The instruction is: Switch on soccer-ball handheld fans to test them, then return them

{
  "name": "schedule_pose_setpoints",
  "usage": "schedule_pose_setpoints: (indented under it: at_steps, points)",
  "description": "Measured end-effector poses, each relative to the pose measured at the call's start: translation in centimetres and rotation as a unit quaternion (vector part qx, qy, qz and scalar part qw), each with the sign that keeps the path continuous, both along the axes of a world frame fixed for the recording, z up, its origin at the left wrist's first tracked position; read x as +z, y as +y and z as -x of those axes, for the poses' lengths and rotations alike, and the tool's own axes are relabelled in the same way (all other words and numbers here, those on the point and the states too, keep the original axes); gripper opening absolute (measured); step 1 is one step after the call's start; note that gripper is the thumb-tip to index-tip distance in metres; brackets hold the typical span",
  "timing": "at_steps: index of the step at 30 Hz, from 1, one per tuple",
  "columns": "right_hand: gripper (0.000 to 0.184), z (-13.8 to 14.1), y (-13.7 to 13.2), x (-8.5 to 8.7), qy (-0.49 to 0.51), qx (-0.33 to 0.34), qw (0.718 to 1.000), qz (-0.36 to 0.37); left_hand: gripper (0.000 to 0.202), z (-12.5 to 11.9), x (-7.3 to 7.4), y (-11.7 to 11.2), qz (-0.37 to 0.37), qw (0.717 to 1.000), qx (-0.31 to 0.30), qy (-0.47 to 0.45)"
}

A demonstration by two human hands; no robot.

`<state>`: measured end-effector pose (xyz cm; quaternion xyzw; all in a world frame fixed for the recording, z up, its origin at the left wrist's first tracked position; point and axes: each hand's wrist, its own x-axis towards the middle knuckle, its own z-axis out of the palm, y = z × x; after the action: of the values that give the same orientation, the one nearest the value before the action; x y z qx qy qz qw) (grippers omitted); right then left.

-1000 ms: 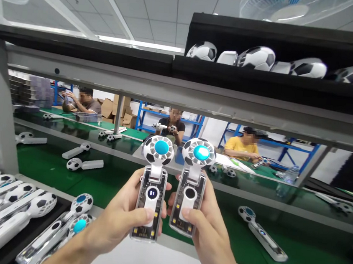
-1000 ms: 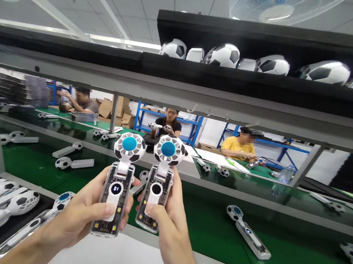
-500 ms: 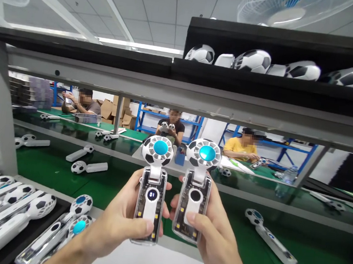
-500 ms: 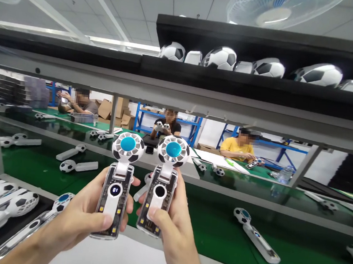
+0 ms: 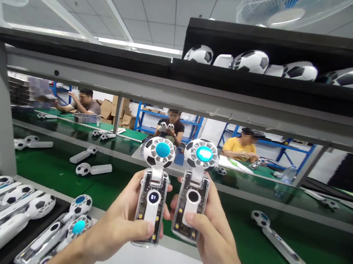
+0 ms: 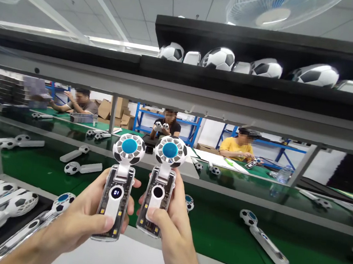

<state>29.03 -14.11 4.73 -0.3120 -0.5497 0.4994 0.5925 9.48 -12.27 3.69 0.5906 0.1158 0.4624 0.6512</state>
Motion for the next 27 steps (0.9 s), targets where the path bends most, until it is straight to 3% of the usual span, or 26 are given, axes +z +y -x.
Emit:
schedule_pose_setpoints:
  at_steps: [13, 27]
  points:
    - [0.085, -0.07, -0.07, -0.20, 0.006, 0.001, 1.000, -0.001, 0.066, -0.26, 0.18, -0.09, 0.007, 1.000, -0.006, 0.003]
    - [0.083, -0.51, -0.13, -0.29, -0.013, -0.016, 1.000, -0.016, 0.057, -0.56, 0.25, -0.18, 0.005, 1.000, 0.012, 0.000]
